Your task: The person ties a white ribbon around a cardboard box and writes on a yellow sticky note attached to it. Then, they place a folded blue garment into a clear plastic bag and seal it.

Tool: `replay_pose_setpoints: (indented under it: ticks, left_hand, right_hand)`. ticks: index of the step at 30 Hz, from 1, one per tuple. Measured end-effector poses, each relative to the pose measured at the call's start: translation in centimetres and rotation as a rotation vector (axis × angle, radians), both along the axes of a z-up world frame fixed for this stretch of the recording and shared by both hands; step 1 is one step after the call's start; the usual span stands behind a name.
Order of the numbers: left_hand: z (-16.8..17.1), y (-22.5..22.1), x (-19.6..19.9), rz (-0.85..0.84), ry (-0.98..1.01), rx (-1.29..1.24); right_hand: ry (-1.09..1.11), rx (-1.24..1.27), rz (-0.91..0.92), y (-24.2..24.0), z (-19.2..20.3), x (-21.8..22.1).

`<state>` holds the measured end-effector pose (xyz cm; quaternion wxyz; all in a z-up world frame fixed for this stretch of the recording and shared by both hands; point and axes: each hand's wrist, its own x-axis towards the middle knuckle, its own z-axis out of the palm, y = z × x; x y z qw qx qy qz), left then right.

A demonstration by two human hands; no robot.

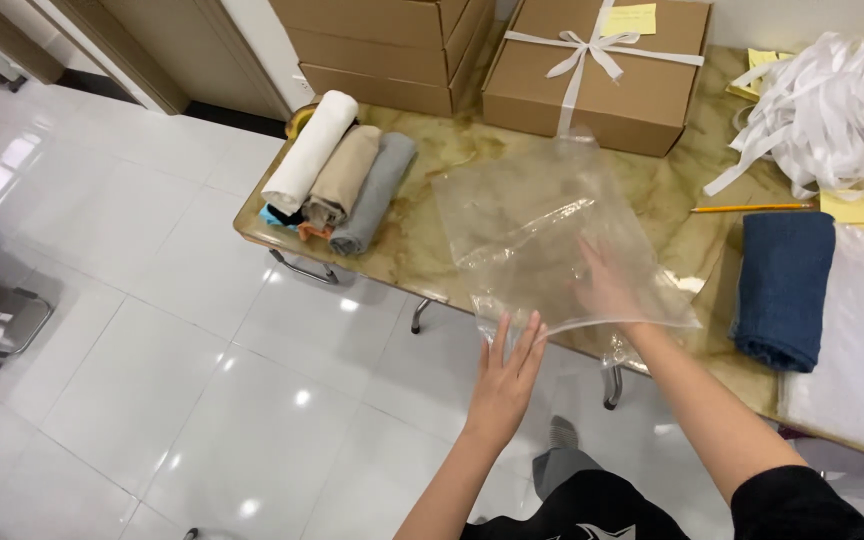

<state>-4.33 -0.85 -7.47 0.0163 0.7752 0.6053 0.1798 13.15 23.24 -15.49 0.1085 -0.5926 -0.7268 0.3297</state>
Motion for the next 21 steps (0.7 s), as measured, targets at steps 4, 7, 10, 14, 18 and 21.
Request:
replay_pose_setpoints:
  ticks: [4,7,10,14,18,21]
  left_hand:
    - [-0.9,3.4,3.0,-0.049,-0.042,-0.033]
    - [-1.9,6.3,5.2,-0.136,0.018,0.049]
    - [-0.5,9.8,7.6,-0.161,-0.006,0.134]
    - [1.5,13.1,9.7,-0.283,-0.063,0.18]
    - [1.4,15.8,10.1,-0.435,-0.013,0.107]
    - [-0.5,16.9,9.2,-0.538,0.077,-0.02]
  right_hand:
    - [0.083,0.073,0.25,2.5,-1.1,3.3]
    - [-0.157,0.408,0.393,3.9,-1.8,4.3]
    - [-0.521,0.339,0.521,2.4,5.0,3.9]
    - [-0.229,0.054,0.369,1.3,-1.1,6.4]
    - [-1.107,0.719,0.849,-1.0,-10.1,10.0]
    - [0.219,-0.224,0.15,-4.3,-3.9,13.5]
